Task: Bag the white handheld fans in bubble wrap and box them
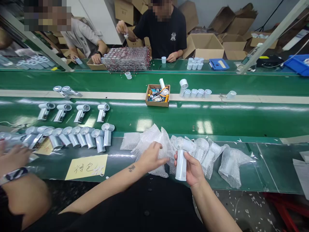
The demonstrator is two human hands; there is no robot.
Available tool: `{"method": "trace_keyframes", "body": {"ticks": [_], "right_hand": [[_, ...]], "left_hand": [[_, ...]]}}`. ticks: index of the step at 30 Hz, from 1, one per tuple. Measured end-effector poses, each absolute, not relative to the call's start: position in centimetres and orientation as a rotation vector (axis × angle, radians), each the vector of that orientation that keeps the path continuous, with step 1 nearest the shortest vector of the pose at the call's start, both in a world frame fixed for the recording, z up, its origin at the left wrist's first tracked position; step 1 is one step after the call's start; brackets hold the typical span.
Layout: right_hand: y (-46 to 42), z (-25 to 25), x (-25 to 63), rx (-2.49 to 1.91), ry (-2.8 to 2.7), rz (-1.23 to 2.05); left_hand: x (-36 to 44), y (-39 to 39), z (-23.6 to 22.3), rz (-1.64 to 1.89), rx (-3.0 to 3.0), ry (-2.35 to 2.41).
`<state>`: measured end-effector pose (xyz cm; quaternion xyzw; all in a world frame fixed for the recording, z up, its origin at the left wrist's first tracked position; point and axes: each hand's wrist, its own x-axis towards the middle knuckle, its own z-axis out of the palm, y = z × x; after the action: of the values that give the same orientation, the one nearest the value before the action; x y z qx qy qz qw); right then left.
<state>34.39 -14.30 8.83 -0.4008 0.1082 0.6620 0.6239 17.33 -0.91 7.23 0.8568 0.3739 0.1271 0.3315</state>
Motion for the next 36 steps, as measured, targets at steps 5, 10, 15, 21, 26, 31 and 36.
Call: {"method": "trace_keyframes", "body": {"ticks": [5,10,15,21,26,31,36], "right_hand": [[-14.2,8.9,34.6,-0.931,0.246,1.534],[-14.9,10.7,34.2,-0.821,0.074,1.704],[-13.7,12.8,32.3,-0.580,-0.253,2.065],[-11.1,9.2,32.6,-1.079,-0.334,1.874],[-11.4,6.3,33.9,-1.692,-0.500,1.479],[-12.3,10.3,34.2,-1.154,-0.378,1.749],[-11.0,13.3,31.9,-0.647,-0.387,2.039]], "left_hand": [[15.7,-1.9,5.5,0.234,2.261,0.995],[13.3,0.9,9.8,0.449,2.183,1.163],[14.0,0.7,12.5,0.505,1.860,1.163],[13.7,2.2,9.4,0.243,2.012,1.115],[12.3,4.2,9.2,0.512,1.934,1.453],[13.2,3.1,12.5,0.735,1.599,1.314],[14.8,0.4,14.6,0.611,1.462,1.054]]}}
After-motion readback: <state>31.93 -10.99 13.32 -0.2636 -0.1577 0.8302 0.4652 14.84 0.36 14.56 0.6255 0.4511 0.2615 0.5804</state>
